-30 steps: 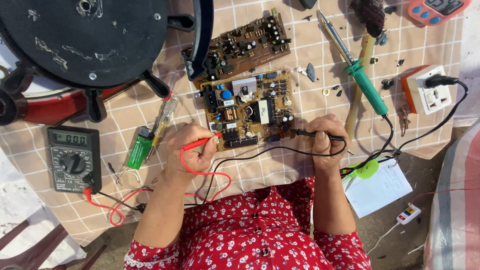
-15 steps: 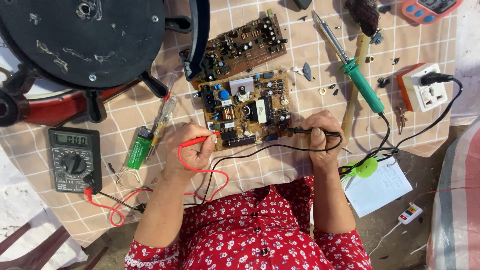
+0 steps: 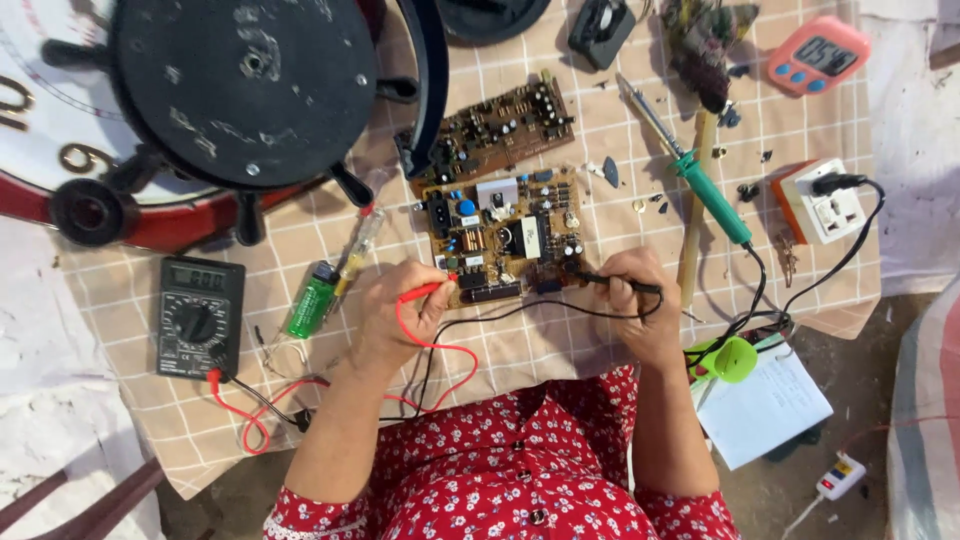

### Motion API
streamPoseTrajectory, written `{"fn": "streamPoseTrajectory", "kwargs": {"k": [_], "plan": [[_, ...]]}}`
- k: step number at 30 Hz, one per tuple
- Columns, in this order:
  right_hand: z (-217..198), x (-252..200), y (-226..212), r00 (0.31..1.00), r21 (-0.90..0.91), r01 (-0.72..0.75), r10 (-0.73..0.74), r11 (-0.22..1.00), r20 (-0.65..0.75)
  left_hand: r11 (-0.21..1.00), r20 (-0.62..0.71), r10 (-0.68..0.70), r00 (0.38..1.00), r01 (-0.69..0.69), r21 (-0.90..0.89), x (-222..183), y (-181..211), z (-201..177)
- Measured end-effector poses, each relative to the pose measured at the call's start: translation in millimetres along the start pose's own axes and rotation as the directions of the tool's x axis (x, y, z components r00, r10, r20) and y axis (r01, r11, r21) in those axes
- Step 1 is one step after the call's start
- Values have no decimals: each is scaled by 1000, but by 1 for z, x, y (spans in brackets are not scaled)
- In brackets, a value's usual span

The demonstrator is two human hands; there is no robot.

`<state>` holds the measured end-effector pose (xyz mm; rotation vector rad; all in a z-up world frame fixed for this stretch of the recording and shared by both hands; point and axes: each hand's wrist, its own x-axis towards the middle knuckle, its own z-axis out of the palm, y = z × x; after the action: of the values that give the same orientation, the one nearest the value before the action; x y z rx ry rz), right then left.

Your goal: Soldering electronic components onto a circuit board and performing diagnostic tests using a multimeter.

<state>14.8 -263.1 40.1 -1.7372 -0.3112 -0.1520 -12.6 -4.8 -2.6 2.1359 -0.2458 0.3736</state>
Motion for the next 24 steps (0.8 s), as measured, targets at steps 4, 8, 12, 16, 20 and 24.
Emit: {"fn": "streamPoseTrajectory", "kwargs": {"k": [4,8,12,16,20,24], "plan": [[2,-13,4,999,19,-12,13,1000,-47,999,28,-14,1000,13,50,-11,8,-2],[-3,-29,16,996,70,49,-43,996,-76,999,-19,-41,999,41,9,-22,13,-7],[-9,-41,17,994,186,45,-25,981,-104,994,-29,-85,996,83,-64,-34,15,-8],[-10,-44,21,991,194,62,-38,979,-127,994,-24,-98,995,96,-54,-35,14,-8],[-9,-45,21,993,170,42,-23,985,-115,993,-35,-103,994,101,-53,-40,10,0],[-8,-40,14,997,104,30,-22,994,-71,997,-22,-57,998,55,-53,-38,11,4]]}}
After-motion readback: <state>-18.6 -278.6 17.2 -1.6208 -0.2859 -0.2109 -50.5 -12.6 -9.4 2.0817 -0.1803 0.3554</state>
